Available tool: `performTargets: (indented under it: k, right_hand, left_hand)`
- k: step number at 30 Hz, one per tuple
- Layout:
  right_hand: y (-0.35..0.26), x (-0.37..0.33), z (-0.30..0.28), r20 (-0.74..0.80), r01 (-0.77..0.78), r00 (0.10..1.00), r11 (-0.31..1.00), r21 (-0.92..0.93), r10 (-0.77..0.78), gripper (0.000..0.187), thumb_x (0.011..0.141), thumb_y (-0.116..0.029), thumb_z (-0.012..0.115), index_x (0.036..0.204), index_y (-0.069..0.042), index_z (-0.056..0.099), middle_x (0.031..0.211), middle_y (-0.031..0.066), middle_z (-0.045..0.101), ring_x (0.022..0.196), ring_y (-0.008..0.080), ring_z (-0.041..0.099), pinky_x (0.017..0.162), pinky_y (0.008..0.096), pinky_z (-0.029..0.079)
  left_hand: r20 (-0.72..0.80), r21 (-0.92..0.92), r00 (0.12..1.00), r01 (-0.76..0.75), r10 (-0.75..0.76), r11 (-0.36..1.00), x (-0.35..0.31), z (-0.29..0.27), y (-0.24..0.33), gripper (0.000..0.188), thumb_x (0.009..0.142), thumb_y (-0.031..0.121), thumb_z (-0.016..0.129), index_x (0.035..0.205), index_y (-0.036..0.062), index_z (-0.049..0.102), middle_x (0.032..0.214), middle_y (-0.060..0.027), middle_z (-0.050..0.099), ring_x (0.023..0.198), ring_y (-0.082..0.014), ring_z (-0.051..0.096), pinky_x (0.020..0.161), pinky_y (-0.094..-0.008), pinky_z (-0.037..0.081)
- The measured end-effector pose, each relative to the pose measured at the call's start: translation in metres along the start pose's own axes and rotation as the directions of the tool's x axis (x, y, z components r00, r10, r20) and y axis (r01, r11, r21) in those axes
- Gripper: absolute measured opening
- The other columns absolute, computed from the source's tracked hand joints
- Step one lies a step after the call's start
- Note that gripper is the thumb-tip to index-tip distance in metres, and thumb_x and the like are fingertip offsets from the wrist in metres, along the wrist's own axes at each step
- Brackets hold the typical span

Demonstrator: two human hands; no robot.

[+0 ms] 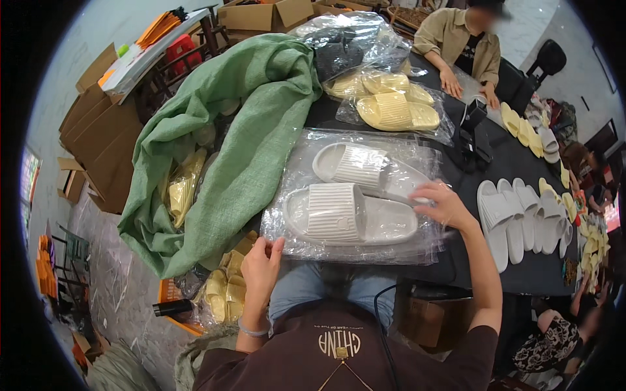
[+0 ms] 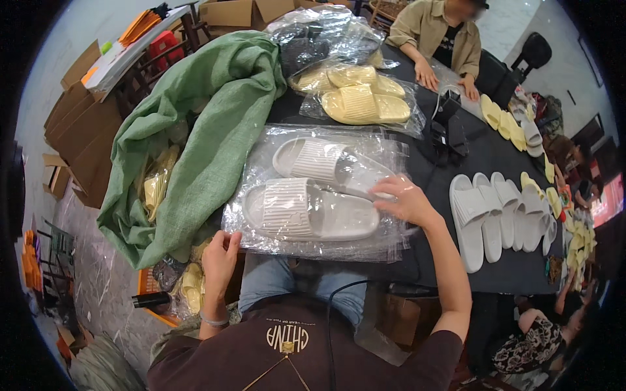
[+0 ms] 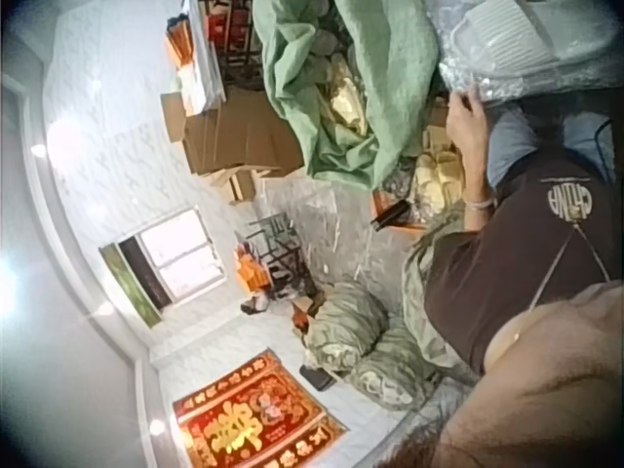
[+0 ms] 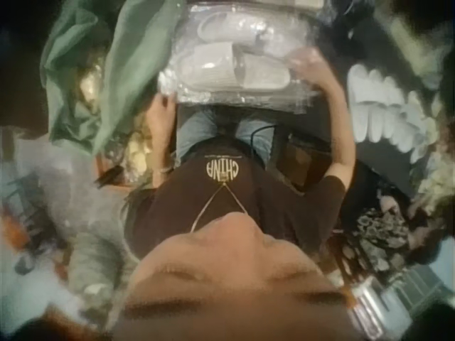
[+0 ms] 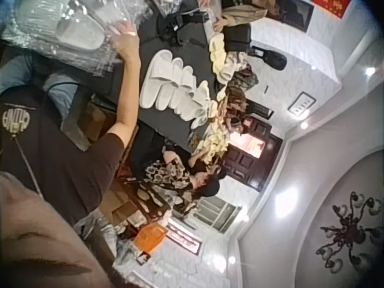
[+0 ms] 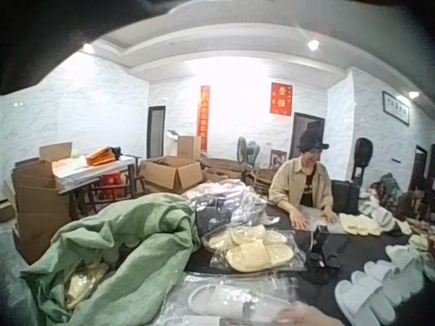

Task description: The person unpacks white plastic slippers from a green sack and places them into clear plastic bags on a table. They handle the slippers one pair at a time, arranging them inside the packaging.

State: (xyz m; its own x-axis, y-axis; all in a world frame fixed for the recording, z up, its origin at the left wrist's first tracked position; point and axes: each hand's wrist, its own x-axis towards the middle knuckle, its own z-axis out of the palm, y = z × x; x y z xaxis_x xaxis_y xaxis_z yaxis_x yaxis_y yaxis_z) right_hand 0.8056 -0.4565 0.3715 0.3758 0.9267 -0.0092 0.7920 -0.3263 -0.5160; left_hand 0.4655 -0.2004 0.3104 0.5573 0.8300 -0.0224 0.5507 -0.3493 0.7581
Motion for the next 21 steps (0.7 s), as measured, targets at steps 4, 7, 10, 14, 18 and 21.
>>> performTargets:
  k: [4,7,10,14,18,21]
  right_hand:
    - [-0.027,0.051,0.021,0.049,0.170,0.985,0.973,-0.159,-0.164,0.065,0.074,-0.034,0.076,0.125,-0.003,0.054,0.127,0.0204,0.051,0.121,0.0351,0.044,0.104,0.0423,0.034]
    - [-0.039,0.079,0.047,0.065,0.164,0.986,0.969,-0.184,-0.154,0.076,0.070,-0.050,0.073,0.127,-0.005,0.053,0.129,0.0232,0.050,0.120,0.0411,0.044,0.103,0.0439,0.035]
    - [-0.058,0.096,0.074,-0.125,0.074,0.990,0.997,0.016,-0.072,0.070,0.073,-0.045,0.071,0.127,-0.006,0.052,0.131,0.0245,0.048,0.120,0.0415,0.044,0.104,0.0458,0.034]
    - [-0.056,0.108,0.071,0.028,-0.044,0.999,0.995,0.092,0.042,0.062,0.074,-0.042,0.068,0.122,-0.004,0.057,0.126,0.0237,0.052,0.121,0.0386,0.045,0.103,0.0448,0.034]
    - [-0.068,0.102,0.061,0.146,-0.277,0.956,0.948,0.158,0.255,0.057,0.076,-0.042,0.066,0.116,-0.004,0.060,0.115,0.0224,0.060,0.112,0.0363,0.054,0.096,0.0411,0.041]
    - [-0.051,0.101,0.071,0.022,-0.132,0.991,0.973,0.187,0.130,0.056,0.077,-0.045,0.064,0.115,-0.004,0.061,0.109,0.0221,0.063,0.104,0.0359,0.059,0.091,0.0391,0.045]
  left_hand:
    - [0.093,-0.214,0.996,0.009,0.011,0.977,0.004,0.008,-0.024,0.025,0.086,0.023,0.067,0.080,-0.0006,0.059,0.067,-0.0092,0.062,0.060,-0.0168,0.058,0.059,-0.0304,0.047]
    - [0.093,-0.323,0.991,-0.064,0.099,0.944,0.001,0.010,-0.024,0.017,0.088,0.017,0.065,0.085,0.0016,0.058,0.065,-0.0003,0.059,0.054,-0.0043,0.050,0.047,-0.0205,0.040]
    - [0.265,-0.430,0.964,0.101,0.018,0.897,-0.002,0.002,-0.022,0.017,0.087,0.016,0.067,0.082,0.0026,0.057,0.065,0.0011,0.057,0.053,-0.0045,0.050,0.047,-0.0193,0.040]
    - [0.416,-0.454,0.909,0.200,0.009,0.868,-0.003,-0.029,-0.024,0.018,0.086,0.017,0.068,0.081,0.0033,0.058,0.064,0.0011,0.057,0.052,-0.0040,0.050,0.046,-0.0187,0.039]
    - [0.165,-0.021,0.956,-0.244,0.244,0.969,-0.002,-0.042,-0.010,0.016,0.089,0.015,0.062,0.093,-0.0001,0.058,0.080,-0.0047,0.062,0.067,-0.0145,0.057,0.061,-0.0277,0.047]
    - [0.039,0.020,0.869,-0.495,0.494,0.869,0.021,-0.040,0.027,0.018,0.090,0.011,0.058,0.105,0.0004,0.055,0.102,-0.0139,0.060,0.090,-0.0264,0.057,0.076,-0.0352,0.046]
